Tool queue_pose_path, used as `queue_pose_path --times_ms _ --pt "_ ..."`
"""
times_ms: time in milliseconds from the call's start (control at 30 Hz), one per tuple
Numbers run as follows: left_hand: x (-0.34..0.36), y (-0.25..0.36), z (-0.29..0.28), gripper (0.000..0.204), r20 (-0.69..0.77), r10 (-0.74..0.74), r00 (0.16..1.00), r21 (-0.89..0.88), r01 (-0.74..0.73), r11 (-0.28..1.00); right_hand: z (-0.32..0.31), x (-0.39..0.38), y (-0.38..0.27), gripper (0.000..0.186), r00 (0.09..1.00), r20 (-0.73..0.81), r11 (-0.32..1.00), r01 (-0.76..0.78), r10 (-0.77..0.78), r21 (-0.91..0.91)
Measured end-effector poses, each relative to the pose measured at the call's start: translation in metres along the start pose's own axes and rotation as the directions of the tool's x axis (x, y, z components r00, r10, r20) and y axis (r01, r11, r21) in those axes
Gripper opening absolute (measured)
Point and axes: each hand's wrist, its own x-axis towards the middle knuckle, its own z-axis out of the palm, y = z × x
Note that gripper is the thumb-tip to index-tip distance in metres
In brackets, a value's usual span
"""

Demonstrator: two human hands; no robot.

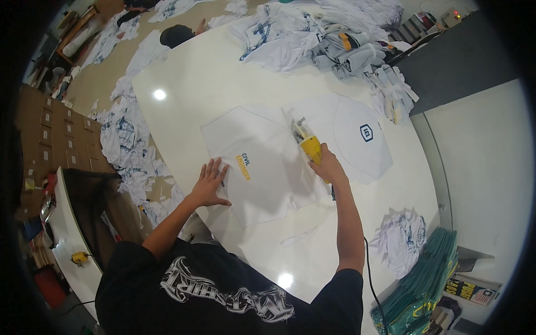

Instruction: The person uses a yellow electric fabric cutter to cut white t-shirts on a large white table. They repeatedly place t-shirts on the table, align them, and cut along the printed outlines to separate the garment shapes from the surrounding fabric.

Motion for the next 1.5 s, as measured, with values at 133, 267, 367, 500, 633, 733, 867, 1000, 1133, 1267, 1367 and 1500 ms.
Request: queue_pose_path --times_ms 133,267,367,500,633,733,867,1000,1133,1267,1367,1500 --pt "0.001 0.0 -0.001 0.144 -0.012 0.003 1.0 -0.006 -0.003 1.0 -0.007 0.017 -0.004 0.068 0.999 0.029 1.0 0.022 -0.022 -0.02" --pt "0.003 -0.002 -0.001 0.144 -0.012 0.002 1.0 -0.015 -0.003 1.0 -0.014 0.034 -0.011 0.071 0.997 0.053 0.997 0.055 -0.052 -0.059" --pt "-0.001 -0.002 -0.004 0.143 -0.014 -0.001 1.0 -0.04 0.0 0.999 -0.023 0.044 -0.025 0.072 0.993 0.107 0.995 0.064 -0.056 -0.075" --pt "0.0 -0.002 -0.007 0.14 -0.022 0.007 1.0 -0.069 -0.009 0.998 -0.029 0.06 -0.031 0.07 0.987 0.118 0.988 0.118 -0.106 -0.1" --pt "-0.001 0.0 -0.014 0.14 0.004 -0.017 1.0 -0.076 0.017 0.997 -0.031 0.077 -0.034 0.069 0.977 0.144 0.979 0.173 -0.156 -0.113" --pt "0.0 0.001 -0.017 0.14 0.01 -0.023 1.0 -0.073 0.024 0.997 -0.036 0.089 -0.047 0.07 0.966 0.196 0.976 0.189 -0.166 -0.106" --pt "-0.003 -0.001 -0.017 0.138 -0.006 -0.009 1.0 -0.077 0.008 0.997 -0.041 0.1 -0.069 0.069 0.958 0.245 0.977 0.183 -0.151 -0.113" --pt "-0.001 -0.003 -0.013 0.137 -0.023 0.006 1.0 -0.088 -0.008 0.996 -0.042 0.107 -0.088 0.068 0.949 0.264 0.969 0.209 -0.169 -0.131" --pt "-0.001 -0.003 -0.015 0.136 0.0 0.001 1.0 -0.085 -0.001 0.996 -0.042 0.114 -0.099 0.068 0.941 0.265 0.96 0.251 -0.212 -0.125" --pt "-0.001 -0.004 -0.016 0.135 0.009 0.001 1.0 -0.08 0.0 0.997 -0.04 0.12 -0.111 0.068 0.937 0.282 0.959 0.252 -0.208 -0.129" --pt "-0.001 -0.005 -0.017 0.135 0.005 0.006 1.0 -0.097 -0.005 0.995 -0.037 0.128 -0.114 0.068 0.928 0.277 0.949 0.289 -0.248 -0.121" --pt "-0.003 -0.006 -0.016 0.134 -0.002 0.012 1.0 -0.107 -0.012 0.994 -0.034 0.134 -0.125 0.068 0.921 0.269 0.937 0.325 -0.282 -0.13"
